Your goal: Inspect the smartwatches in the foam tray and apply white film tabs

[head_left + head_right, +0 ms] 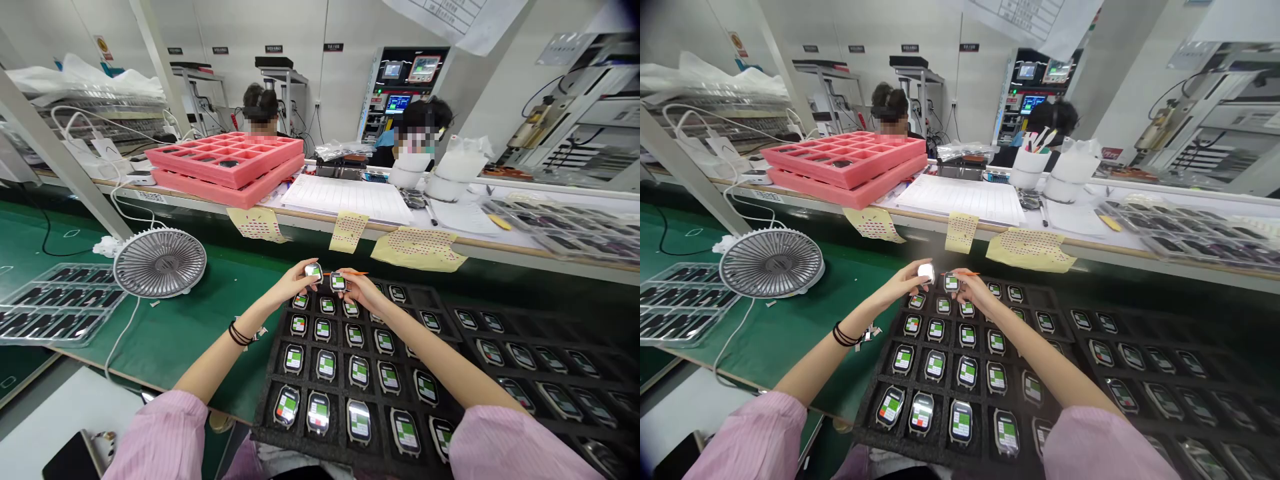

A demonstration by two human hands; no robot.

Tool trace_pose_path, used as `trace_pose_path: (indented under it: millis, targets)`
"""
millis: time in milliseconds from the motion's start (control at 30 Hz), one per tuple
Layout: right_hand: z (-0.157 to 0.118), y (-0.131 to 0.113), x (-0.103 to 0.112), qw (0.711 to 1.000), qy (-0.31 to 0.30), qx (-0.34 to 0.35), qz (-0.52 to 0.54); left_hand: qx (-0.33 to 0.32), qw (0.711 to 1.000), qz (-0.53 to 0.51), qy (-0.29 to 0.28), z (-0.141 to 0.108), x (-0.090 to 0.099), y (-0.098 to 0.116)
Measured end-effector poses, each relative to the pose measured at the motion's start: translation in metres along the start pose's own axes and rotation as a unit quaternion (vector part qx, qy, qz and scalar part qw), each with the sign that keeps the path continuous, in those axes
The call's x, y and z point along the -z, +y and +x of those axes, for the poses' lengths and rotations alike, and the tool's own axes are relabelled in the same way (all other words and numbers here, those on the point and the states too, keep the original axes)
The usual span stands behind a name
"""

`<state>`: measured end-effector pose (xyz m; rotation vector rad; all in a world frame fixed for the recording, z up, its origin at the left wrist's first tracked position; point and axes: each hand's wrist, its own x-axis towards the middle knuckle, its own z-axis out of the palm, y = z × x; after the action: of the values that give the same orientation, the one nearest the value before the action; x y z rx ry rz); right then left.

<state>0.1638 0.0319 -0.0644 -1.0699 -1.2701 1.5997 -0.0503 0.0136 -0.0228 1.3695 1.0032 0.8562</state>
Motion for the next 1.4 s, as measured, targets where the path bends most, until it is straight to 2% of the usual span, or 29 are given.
trace_pose_path:
  millis: [133, 233, 433, 733, 1000, 1233, 1400]
  targets:
    - [-0.045, -0.013, 0.012, 0.999, -0.004, 0.005, 0.042, -0.053, 0.997, -0.021, -0.048, -0.006, -0.017, 0.014]
    - [-0.074, -0.021, 0.023, 0.998, 0.009, 0.015, 0.064, -0.064, 0.995, -0.012, -0.071, -0.009, -0.031, 0.022]
    - [-0.107, -0.027, 0.036, 0.997, 0.047, 0.034, 0.043, -0.086, 0.994, -0.014, -0.06, -0.007, -0.051, 0.029]
    - [-0.1, -0.026, 0.037, 0.996, 0.049, 0.07, 0.035, -0.08, 0.996, -0.001, -0.05, -0.007, -0.053, 0.034]
    - [-0.076, -0.036, 0.03, 0.99, 0.103, 0.081, 0.049, -0.1, 0.994, 0.007, -0.038, -0.004, -0.048, 0.034]
    - [-0.086, -0.034, 0.019, 0.993, 0.043, 0.107, 0.03, -0.112, 0.992, 0.027, -0.045, -0.013, -0.048, 0.038]
    - [-0.096, -0.025, 0.026, 0.993, 0.045, 0.108, 0.009, -0.108, 0.992, 0.016, -0.059, -0.016, -0.055, 0.038]
